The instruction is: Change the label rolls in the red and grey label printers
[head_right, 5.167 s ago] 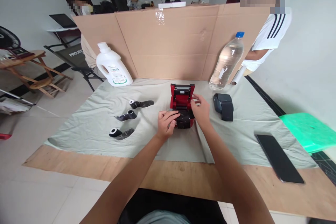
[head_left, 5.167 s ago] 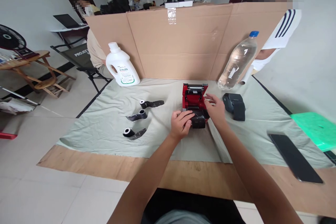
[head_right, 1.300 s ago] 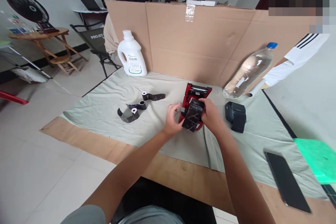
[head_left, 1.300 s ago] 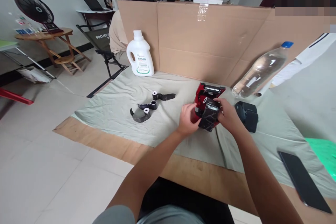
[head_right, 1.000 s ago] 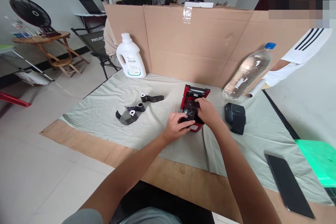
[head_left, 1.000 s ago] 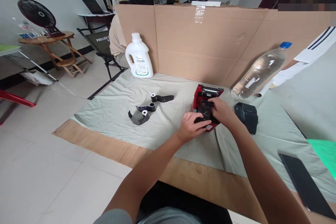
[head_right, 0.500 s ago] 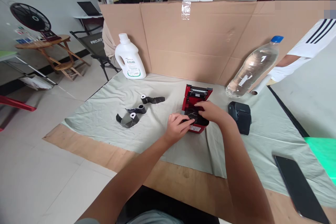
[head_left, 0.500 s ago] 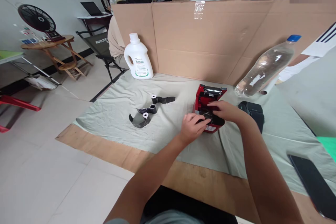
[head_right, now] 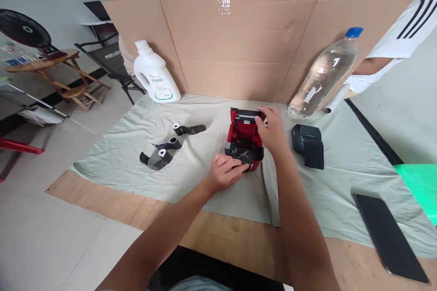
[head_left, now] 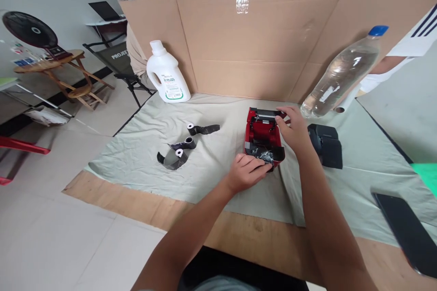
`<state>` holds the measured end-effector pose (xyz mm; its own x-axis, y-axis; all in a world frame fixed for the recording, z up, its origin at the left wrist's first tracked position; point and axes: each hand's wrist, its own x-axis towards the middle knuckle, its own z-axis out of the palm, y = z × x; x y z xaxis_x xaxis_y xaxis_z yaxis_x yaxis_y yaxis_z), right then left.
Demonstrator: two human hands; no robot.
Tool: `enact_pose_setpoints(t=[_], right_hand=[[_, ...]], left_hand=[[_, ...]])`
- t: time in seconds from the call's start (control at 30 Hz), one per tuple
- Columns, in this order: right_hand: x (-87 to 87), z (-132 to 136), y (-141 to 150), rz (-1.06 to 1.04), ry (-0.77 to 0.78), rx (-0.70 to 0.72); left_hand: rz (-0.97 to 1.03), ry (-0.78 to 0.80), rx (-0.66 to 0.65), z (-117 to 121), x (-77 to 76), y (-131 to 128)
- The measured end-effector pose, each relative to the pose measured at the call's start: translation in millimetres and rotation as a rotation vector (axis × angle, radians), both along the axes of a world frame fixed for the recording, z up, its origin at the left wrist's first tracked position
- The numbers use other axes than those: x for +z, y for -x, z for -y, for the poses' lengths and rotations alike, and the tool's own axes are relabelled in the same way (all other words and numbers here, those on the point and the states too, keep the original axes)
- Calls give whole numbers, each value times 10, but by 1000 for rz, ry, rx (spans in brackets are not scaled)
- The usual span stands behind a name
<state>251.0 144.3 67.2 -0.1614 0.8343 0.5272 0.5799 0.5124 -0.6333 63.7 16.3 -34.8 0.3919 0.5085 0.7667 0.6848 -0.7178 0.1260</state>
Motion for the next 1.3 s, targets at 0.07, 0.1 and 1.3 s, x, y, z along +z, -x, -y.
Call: enact_pose_setpoints(t=[0.07, 0.1, 1.3], right_hand=[[28, 45, -28, 29, 6, -1], [48, 75, -48, 50, 26, 17], [25, 173, -344, -91, 927, 319]], left_hand=[[-5, -28, -1, 8, 0, -11], [-6, -56, -1, 14, 6, -20], [958, 713, 214, -303, 367, 5]])
